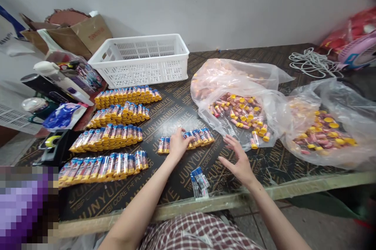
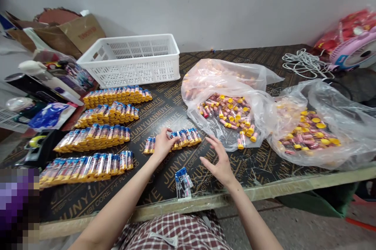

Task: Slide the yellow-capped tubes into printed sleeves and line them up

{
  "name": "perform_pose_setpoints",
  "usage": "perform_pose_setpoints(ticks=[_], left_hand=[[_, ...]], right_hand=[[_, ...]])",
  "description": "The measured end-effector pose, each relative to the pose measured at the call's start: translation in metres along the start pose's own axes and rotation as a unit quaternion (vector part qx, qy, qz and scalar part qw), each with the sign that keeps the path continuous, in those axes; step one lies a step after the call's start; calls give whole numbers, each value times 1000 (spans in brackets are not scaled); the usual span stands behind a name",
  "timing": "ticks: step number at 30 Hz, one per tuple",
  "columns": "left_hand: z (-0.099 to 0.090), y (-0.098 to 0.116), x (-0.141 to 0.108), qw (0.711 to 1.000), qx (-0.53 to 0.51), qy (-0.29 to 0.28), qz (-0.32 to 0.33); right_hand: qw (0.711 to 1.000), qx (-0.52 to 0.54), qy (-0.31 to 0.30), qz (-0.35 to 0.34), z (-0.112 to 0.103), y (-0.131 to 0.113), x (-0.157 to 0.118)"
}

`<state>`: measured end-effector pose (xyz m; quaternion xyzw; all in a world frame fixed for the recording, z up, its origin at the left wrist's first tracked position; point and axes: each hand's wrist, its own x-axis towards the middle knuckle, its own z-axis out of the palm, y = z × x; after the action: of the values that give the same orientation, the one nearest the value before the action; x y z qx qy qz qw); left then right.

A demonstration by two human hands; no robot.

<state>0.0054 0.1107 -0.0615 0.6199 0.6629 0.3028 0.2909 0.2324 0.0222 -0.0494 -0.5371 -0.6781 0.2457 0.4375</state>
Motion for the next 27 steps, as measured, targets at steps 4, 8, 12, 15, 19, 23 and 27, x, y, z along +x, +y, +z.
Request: perform_pose_setpoints(ticks=[4,8,12,15,19,23,27], left_hand=[[-5,4,-16,996,70,18,46],[-15,1,-52,984,118,-120,50],[-9,-11,-85,958,131,-255,4],[-3,-16,-97,965,119,-235,-12],[-4,-14,-99,961,135,-240,19],[-9,-10,-102,941,190,-265,93],[-8,-10,-109,940,198,-257,109]], right_hand=[[982,-152,111,8,-27,33,8],[921,-332,191,76,-56,84,16],[876,-428,141,170,-72,114,22],[868,-439,105,207,-77,117,25],[866,-438,72,229,-83,112,30],[884,-417,42,206,-83,103,32],[898,-397,30,187,-76,97,30]])
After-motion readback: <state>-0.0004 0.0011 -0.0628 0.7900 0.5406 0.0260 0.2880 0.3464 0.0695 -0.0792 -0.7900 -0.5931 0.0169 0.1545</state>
